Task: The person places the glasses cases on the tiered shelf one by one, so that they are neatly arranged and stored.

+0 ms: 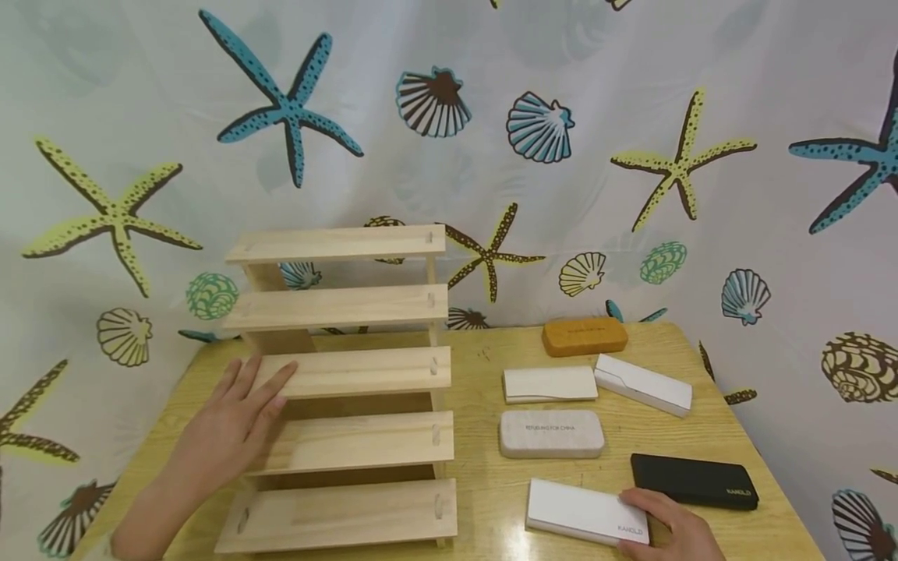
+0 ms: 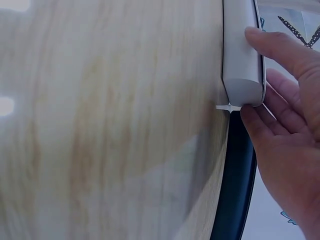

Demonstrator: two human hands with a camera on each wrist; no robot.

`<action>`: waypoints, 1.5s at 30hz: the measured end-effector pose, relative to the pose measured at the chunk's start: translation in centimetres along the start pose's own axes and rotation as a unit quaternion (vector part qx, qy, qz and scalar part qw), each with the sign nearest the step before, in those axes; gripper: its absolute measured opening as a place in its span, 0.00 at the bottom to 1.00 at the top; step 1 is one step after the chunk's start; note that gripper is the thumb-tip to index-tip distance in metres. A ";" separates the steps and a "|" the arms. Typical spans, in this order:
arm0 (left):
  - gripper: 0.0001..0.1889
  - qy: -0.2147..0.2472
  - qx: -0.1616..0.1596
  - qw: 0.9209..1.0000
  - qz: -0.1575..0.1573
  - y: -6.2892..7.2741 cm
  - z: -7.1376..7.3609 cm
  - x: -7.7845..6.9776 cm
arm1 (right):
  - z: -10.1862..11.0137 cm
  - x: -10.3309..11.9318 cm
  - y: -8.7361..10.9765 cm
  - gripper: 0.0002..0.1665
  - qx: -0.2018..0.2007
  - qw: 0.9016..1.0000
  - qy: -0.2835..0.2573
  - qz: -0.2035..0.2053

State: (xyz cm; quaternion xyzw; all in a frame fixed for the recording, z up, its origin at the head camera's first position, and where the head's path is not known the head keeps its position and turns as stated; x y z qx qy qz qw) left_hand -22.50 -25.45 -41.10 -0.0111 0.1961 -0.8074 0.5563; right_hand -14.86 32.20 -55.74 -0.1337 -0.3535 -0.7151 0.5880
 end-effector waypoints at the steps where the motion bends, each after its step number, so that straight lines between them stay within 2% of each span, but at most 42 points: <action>1: 0.25 0.000 -0.001 1.000 0.000 0.0 0.0 0.0 | 0.0 0.0 -0.1 0.47 0.002 1.000 0.002 0.000; 8: 0.26 0.002 0.009 1.000 0.003 0.0 0.0 0.1 | -0.6 -0.1 -0.2 0.50 0.016 1.000 -0.006 -0.024; 12: 0.26 0.004 0.009 1.000 0.002 0.0 0.2 0.0 | -0.7 -0.1 -0.2 0.49 0.009 1.000 0.002 -0.027; 22: 0.28 0.017 0.031 0.999 0.010 0.0 0.0 -0.1 | -0.3 0.3 0.0 0.47 -0.008 0.999 0.024 -0.045; 26: 0.30 0.019 0.039 0.999 0.015 0.0 0.1 0.0 | 0.4 0.7 0.3 0.50 -0.002 0.998 -0.054 -0.041; 29: 0.31 0.022 0.049 0.998 0.023 0.1 0.1 0.0 | 1.4 1.8 0.4 0.50 -0.002 0.994 -0.112 -0.009; 32: 0.33 0.022 0.057 0.998 0.028 0.1 0.2 0.0 | 3.2 3.6 0.2 0.46 -0.024 0.995 -0.091 0.046; 36: 0.33 0.018 0.059 0.998 0.028 0.1 0.1 0.0 | 5.6 6.3 -0.2 0.42 -0.047 0.990 -0.085 0.102; 40: 0.33 0.013 0.061 0.998 0.025 0.1 0.0 0.1 | 7.6 9.7 -0.6 0.37 -0.059 0.973 -0.122 0.187; 43: 0.33 0.009 0.059 0.998 0.024 0.1 0.0 0.1 | 8.8 12.5 -0.8 0.32 -0.079 0.955 -0.120 0.259; 45: 0.33 0.007 0.058 0.998 0.023 0.1 0.1 0.1 | 9.4 14.2 -1.2 0.32 -0.083 0.948 -0.111 0.286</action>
Point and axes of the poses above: each hand's wrist, its own y-axis away from the middle knuckle, its own z-axis out of the back of the hand, x = y × z, the point moved 6 cm from there along -y, towards the middle knuckle, and after that the axes turned 4 degrees about -z, right-handed, at the moved point
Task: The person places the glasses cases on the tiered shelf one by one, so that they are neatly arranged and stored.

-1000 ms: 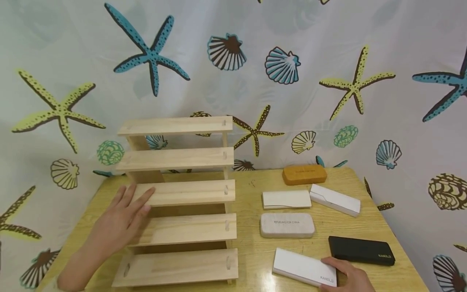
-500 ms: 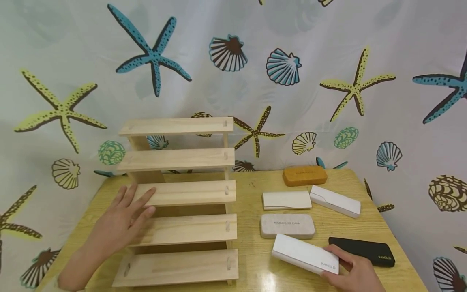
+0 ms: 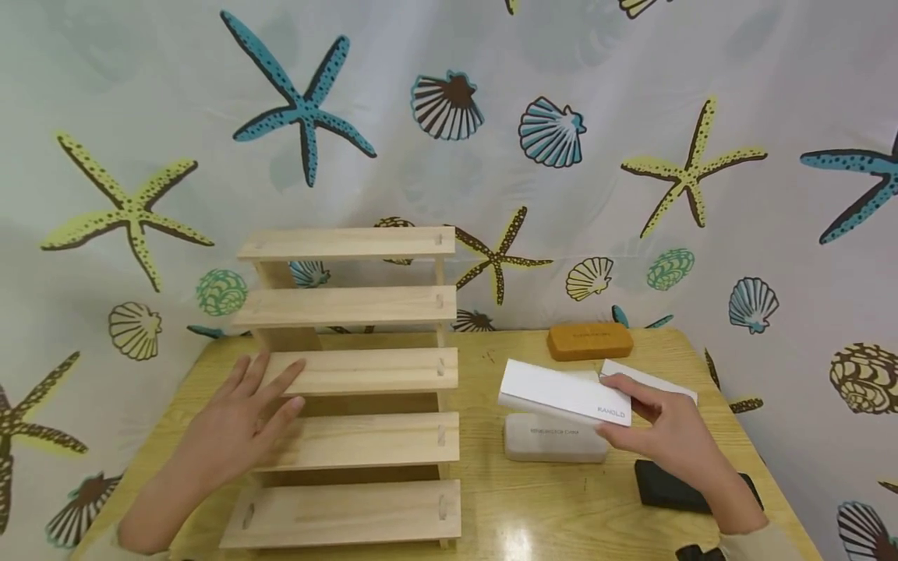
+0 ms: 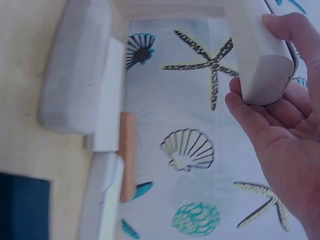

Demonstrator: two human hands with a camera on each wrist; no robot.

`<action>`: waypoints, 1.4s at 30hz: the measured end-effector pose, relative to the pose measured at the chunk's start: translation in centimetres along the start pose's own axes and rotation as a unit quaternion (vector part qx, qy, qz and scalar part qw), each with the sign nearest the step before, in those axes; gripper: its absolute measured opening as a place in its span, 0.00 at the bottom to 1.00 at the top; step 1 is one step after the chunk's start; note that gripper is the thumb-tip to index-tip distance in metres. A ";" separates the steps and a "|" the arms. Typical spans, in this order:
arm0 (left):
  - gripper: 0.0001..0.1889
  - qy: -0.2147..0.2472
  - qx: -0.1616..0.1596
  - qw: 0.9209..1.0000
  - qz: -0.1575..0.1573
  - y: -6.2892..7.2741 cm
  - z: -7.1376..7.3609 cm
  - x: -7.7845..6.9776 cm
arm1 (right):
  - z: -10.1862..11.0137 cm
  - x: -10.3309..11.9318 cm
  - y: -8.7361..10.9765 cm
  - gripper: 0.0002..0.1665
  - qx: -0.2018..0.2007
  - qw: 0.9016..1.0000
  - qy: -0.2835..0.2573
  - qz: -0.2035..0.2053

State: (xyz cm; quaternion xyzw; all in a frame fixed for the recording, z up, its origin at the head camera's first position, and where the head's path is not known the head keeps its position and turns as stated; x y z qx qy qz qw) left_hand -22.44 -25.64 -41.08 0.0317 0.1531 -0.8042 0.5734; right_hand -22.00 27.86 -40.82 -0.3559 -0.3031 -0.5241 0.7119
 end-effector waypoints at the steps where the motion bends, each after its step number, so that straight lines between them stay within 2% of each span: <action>1: 0.33 0.000 0.000 1.000 0.000 0.0 0.0 0.0 | 0.0 0.6 -0.7 0.32 0.003 1.000 0.004 0.008; 8: 0.33 -0.003 0.000 1.000 0.000 0.0 0.0 0.0 | 0.5 4.2 -5.6 0.34 0.031 0.999 0.035 0.011; 11: 0.33 -0.005 -0.001 1.000 0.000 0.0 0.1 0.1 | 0.4 6.0 -7.6 0.34 0.036 0.999 0.028 0.030; 18: 0.33 -0.008 0.001 1.000 0.000 0.0 0.2 0.0 | 0.0 9.6 -11.4 0.37 0.044 0.999 0.019 0.025; 21: 0.33 -0.005 -0.001 1.000 0.001 0.0 0.2 0.0 | -0.5 11.1 -13.0 0.36 0.046 0.998 0.021 0.037; 24: 0.32 -0.001 -0.003 1.000 0.001 0.0 0.2 0.0 | -1.2 12.5 -14.7 0.34 0.050 0.997 0.015 0.053; 31: 0.32 -0.005 -0.002 1.000 0.002 0.0 0.1 0.0 | -3.2 15.0 -18.2 0.34 0.058 0.996 -0.007 0.061; 35: 0.32 -0.008 -0.004 1.000 -0.001 -0.1 0.1 -0.1 | -4.3 16.3 -19.7 0.34 0.060 0.996 0.001 0.072; 42: 0.33 -0.015 -0.007 1.000 -0.002 -0.1 0.2 0.0 | -6.6 18.9 -21.7 0.33 0.082 0.992 -0.018 0.095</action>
Point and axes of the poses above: each hand's wrist, its own y-axis away from the middle knuckle, its own z-axis out of the back of the hand, x = y × z, the point moved 6 cm from there along -y, towards the middle knuckle, and after that the axes turned 4 degrees about -z, right-handed, at the moved point
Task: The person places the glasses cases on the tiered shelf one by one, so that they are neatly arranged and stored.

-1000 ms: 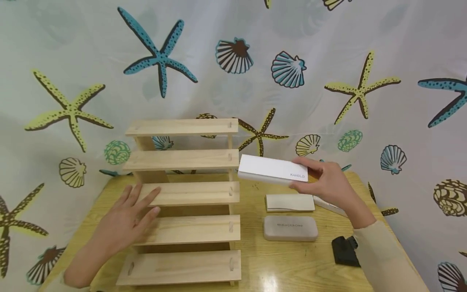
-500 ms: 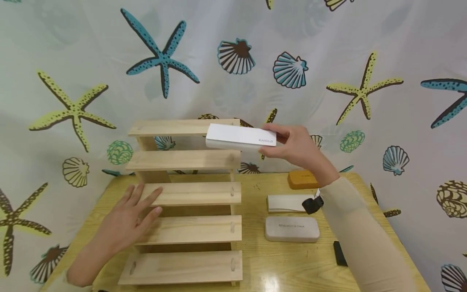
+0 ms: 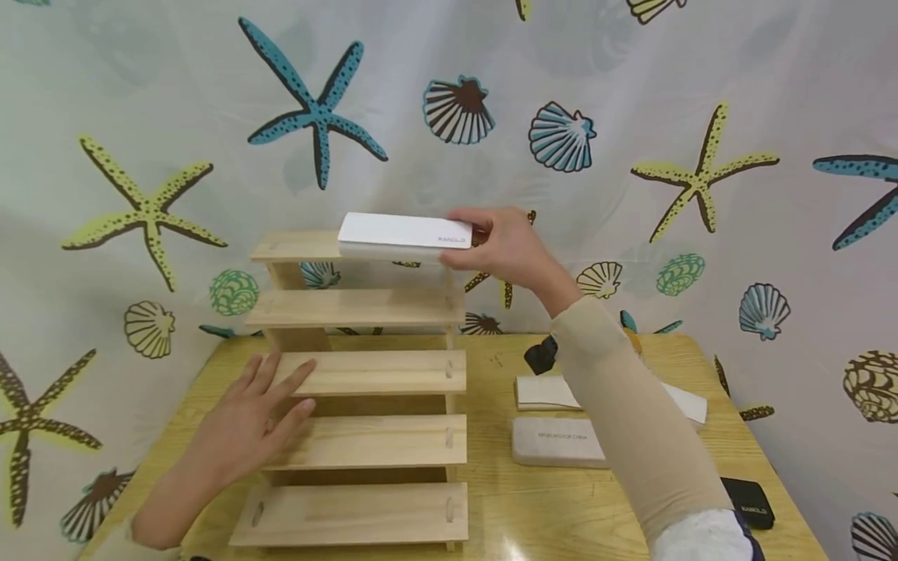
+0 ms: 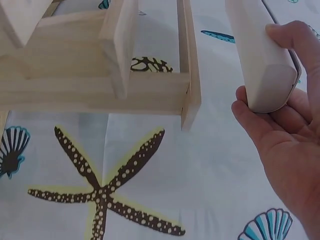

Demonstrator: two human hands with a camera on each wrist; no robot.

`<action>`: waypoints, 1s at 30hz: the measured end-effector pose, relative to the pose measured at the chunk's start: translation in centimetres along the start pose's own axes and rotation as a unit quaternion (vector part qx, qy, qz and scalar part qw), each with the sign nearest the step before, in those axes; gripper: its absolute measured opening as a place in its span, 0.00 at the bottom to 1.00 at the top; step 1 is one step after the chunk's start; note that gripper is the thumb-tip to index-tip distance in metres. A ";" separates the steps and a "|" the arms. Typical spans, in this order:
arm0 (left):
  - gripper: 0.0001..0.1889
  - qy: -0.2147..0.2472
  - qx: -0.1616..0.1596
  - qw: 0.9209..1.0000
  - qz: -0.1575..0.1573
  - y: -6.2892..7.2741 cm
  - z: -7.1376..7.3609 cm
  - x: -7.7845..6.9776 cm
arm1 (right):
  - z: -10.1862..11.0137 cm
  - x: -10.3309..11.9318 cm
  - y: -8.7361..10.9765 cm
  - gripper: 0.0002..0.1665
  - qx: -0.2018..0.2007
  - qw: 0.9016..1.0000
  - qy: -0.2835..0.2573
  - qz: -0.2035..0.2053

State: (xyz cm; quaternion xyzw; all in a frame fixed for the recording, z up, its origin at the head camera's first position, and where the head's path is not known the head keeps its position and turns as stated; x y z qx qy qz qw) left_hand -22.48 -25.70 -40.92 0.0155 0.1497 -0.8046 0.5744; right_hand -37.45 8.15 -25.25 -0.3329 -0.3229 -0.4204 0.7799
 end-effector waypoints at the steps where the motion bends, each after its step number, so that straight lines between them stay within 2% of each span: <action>1: 0.33 -0.001 -0.001 1.000 -0.001 0.0 0.0 0.0 | -0.3 0.2 -0.3 0.33 0.003 1.000 -0.004 0.003; 5: 0.33 -0.005 -0.001 1.000 -0.003 0.0 0.0 0.0 | -1.5 1.0 -1.5 0.33 0.013 1.000 -0.013 0.008; 11: 0.33 -0.006 -0.004 1.000 -0.005 0.0 -0.1 -0.1 | -3.1 1.7 -3.6 0.34 0.018 1.000 0.004 0.006; 17: 0.33 -0.008 -0.008 1.000 -0.006 0.0 0.0 0.0 | -4.9 2.3 -5.4 0.33 0.031 0.999 -0.012 0.017; 24: 0.33 -0.008 -0.001 1.000 -0.003 0.1 0.1 0.1 | -7.2 2.6 -7.0 0.31 0.050 0.998 -0.012 0.025; 30: 0.32 -0.009 -0.001 1.000 -0.004 0.0 0.2 0.0 | -8.0 2.5 -8.1 0.32 0.048 0.999 -0.007 0.017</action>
Point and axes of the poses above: each hand's wrist, its own y-axis away from the middle knuckle, its own z-axis out of the back of the hand, x = y × z, the point moved 6 cm from there along -y, towards the middle knuckle, and after that the axes turned 4 degrees about -z, right-handed, at the moved point
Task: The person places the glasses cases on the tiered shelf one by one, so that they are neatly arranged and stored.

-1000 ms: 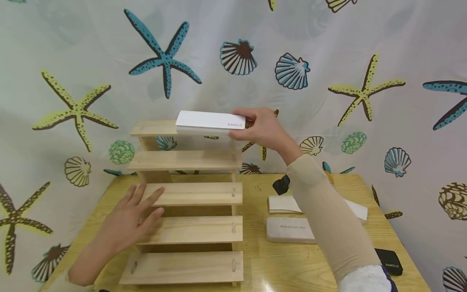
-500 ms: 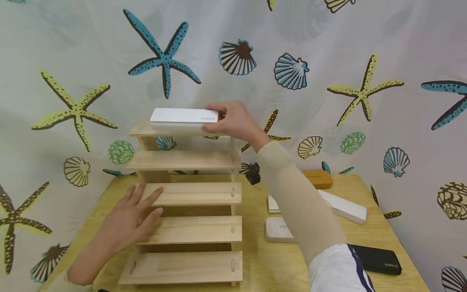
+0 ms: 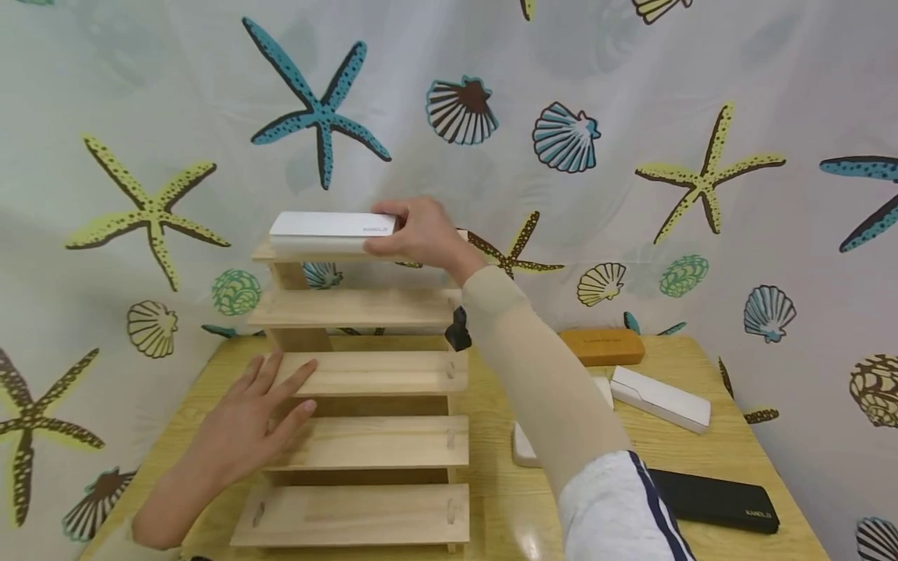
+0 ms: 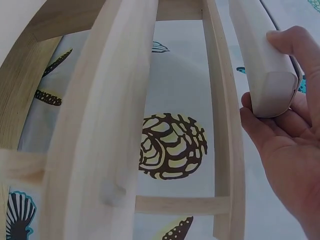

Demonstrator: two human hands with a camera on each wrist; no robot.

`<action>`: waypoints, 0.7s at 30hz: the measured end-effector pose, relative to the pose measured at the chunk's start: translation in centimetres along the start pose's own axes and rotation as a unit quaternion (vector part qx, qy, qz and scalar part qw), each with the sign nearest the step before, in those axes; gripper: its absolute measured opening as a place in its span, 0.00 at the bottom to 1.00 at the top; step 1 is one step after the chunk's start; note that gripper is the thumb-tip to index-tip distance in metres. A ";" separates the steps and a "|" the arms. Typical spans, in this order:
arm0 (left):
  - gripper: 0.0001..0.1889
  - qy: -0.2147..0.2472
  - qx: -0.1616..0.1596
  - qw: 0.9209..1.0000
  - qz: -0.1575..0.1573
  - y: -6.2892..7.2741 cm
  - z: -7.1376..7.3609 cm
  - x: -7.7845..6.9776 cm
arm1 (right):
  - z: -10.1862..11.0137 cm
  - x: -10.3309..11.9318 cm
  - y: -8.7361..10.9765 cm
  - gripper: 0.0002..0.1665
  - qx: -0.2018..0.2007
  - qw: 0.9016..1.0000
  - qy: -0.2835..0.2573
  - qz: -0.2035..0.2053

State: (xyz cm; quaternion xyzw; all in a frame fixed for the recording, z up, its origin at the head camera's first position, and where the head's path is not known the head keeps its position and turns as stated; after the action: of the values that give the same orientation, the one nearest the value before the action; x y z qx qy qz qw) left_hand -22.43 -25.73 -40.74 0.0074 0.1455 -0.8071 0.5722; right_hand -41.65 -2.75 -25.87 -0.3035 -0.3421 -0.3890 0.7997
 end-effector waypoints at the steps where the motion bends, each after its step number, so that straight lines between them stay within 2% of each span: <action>1: 0.32 0.000 0.000 1.000 -0.001 0.0 0.0 -0.1 | -0.1 -0.1 -0.2 0.33 -0.002 1.000 0.001 -0.003; 7: 0.32 0.000 -0.006 1.000 -0.003 0.0 0.2 -0.2 | -0.7 0.1 -1.0 0.32 -0.004 1.000 0.006 -0.016; 12: 0.32 -0.001 -0.004 1.000 -0.002 0.0 0.2 -0.1 | -1.4 0.4 -1.8 0.36 -0.003 1.000 -0.003 -0.027; 21: 0.32 0.001 -0.001 1.000 0.002 0.2 0.4 -0.1 | -2.6 1.0 -2.9 0.33 0.010 1.000 -0.005 -0.013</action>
State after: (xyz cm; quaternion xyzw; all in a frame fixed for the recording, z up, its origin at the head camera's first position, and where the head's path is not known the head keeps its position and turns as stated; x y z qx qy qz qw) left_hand -22.16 -25.79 -40.42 0.0077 0.1468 -0.8058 0.5737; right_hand -42.80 -6.64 -25.99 -0.2929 -0.3537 -0.3950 0.7957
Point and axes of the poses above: each hand's wrist, its own y-axis away from the middle knuckle, its own z-axis out of the back of the hand, x = y × z, the point moved 6 cm from there along -y, towards the middle knuckle, and after that the axes turned 4 degrees about -z, right-handed, at the moved point
